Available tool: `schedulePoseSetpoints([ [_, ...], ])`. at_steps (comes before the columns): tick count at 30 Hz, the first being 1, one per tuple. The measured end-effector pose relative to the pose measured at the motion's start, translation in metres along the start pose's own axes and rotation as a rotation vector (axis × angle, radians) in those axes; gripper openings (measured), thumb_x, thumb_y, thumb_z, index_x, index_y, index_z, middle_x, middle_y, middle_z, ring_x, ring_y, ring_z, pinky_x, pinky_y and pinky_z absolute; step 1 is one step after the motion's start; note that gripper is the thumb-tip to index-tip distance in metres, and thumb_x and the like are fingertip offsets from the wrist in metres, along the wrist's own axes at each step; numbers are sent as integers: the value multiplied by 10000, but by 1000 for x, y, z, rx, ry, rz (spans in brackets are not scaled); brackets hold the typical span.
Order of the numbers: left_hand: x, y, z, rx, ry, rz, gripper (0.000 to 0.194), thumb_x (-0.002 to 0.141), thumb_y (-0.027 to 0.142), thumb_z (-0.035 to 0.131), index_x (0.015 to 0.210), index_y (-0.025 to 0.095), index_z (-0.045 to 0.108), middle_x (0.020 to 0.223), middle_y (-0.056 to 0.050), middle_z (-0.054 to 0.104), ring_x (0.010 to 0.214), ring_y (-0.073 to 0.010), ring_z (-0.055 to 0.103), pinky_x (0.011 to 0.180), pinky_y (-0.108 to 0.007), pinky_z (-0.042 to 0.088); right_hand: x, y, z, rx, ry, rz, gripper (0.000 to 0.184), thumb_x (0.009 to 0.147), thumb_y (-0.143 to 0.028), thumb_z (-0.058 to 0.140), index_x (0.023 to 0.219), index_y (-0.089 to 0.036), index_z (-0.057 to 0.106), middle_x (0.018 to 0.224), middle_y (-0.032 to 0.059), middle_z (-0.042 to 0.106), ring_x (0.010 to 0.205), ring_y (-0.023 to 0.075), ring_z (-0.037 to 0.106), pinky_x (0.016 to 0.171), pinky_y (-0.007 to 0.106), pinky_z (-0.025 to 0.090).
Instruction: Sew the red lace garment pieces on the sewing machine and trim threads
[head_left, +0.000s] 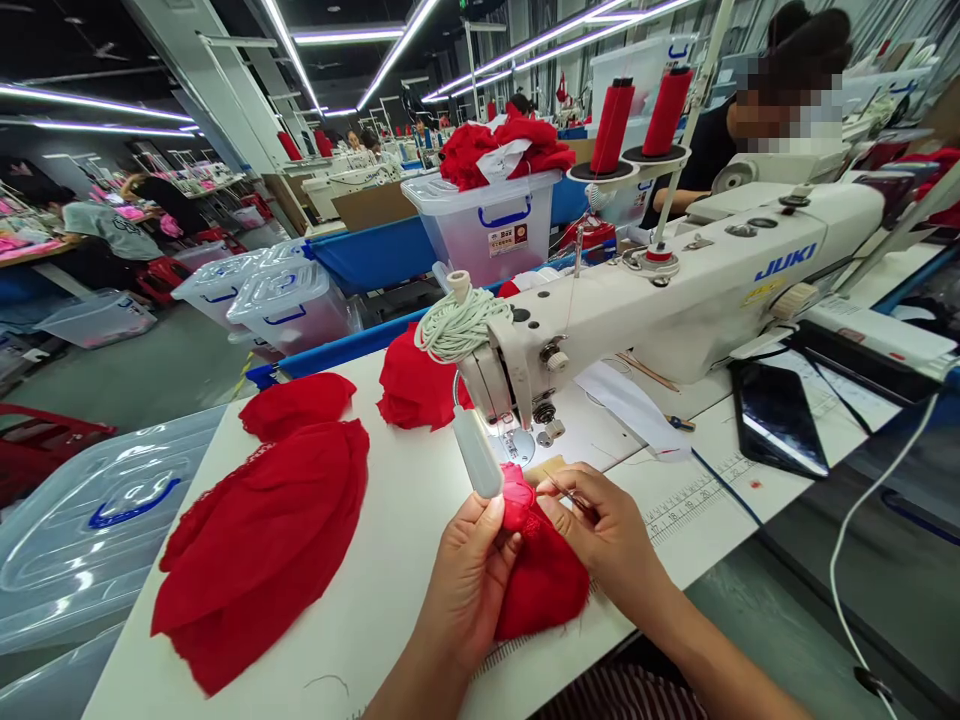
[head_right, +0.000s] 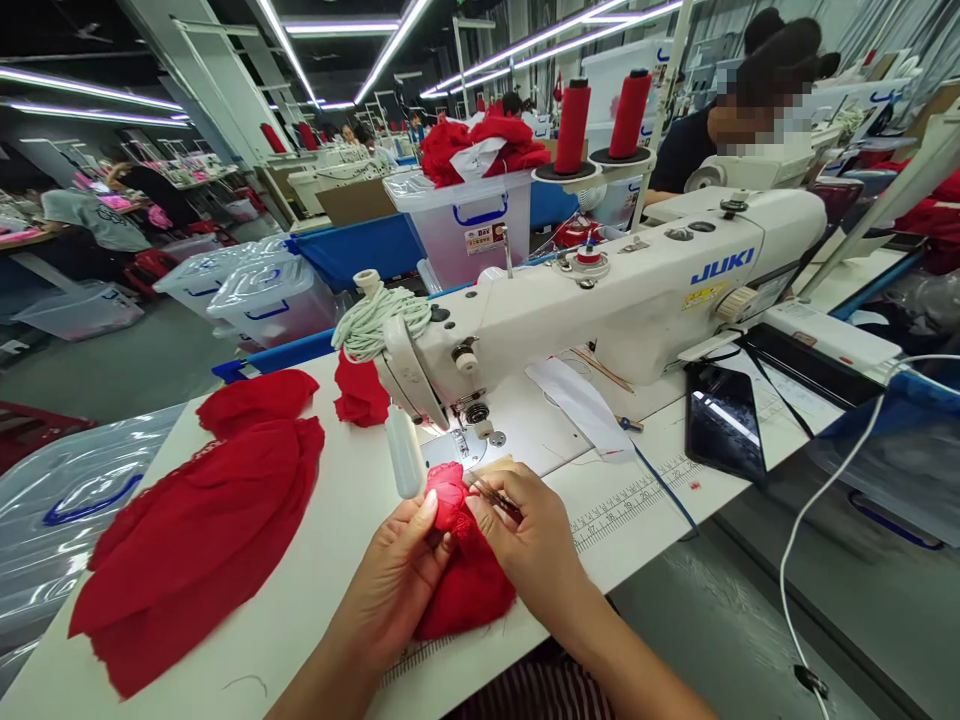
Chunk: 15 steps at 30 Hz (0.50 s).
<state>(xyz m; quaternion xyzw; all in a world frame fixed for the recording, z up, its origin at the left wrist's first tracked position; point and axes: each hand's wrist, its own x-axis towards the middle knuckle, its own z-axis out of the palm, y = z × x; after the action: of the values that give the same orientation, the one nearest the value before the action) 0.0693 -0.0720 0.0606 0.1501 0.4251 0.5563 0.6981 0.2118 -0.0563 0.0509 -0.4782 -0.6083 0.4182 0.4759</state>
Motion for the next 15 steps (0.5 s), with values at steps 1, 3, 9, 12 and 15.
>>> schedulePoseSetpoints([
  [1,0,0,1,3,-3,2,201,648,260,808,694,151,645,676,24,618,628,-67,577,609,-143,509,-1,3,2,-17,0,-3,131,842,-315,546,784,-209,596,785,0,600,684,133,534,620,227,429],
  [3,0,-1,2,11,-5,4,199,653,260,804,690,151,643,679,24,619,624,-69,576,610,-148,511,-3,7,6,-26,-21,22,102,820,-310,565,820,-212,596,801,6,626,697,145,566,631,237,447],
  [9,1,-2,-2,-46,2,22,188,678,271,794,743,162,655,749,25,643,669,-71,584,644,-167,518,-2,9,11,-86,4,36,116,822,-267,513,734,-202,550,680,-2,603,598,138,540,570,243,431],
  [12,1,-2,-2,-58,-20,38,189,682,275,788,694,162,637,732,28,640,665,-74,585,633,-165,506,-2,6,10,-117,11,-2,109,825,-254,504,736,-205,542,672,-3,596,601,138,533,561,239,424],
  [15,0,-1,-3,20,-85,52,205,724,308,750,669,159,622,690,10,642,661,-98,594,624,-182,491,-3,2,7,-136,-70,-37,113,830,-257,507,738,-208,548,675,-7,587,608,137,527,568,237,425],
])
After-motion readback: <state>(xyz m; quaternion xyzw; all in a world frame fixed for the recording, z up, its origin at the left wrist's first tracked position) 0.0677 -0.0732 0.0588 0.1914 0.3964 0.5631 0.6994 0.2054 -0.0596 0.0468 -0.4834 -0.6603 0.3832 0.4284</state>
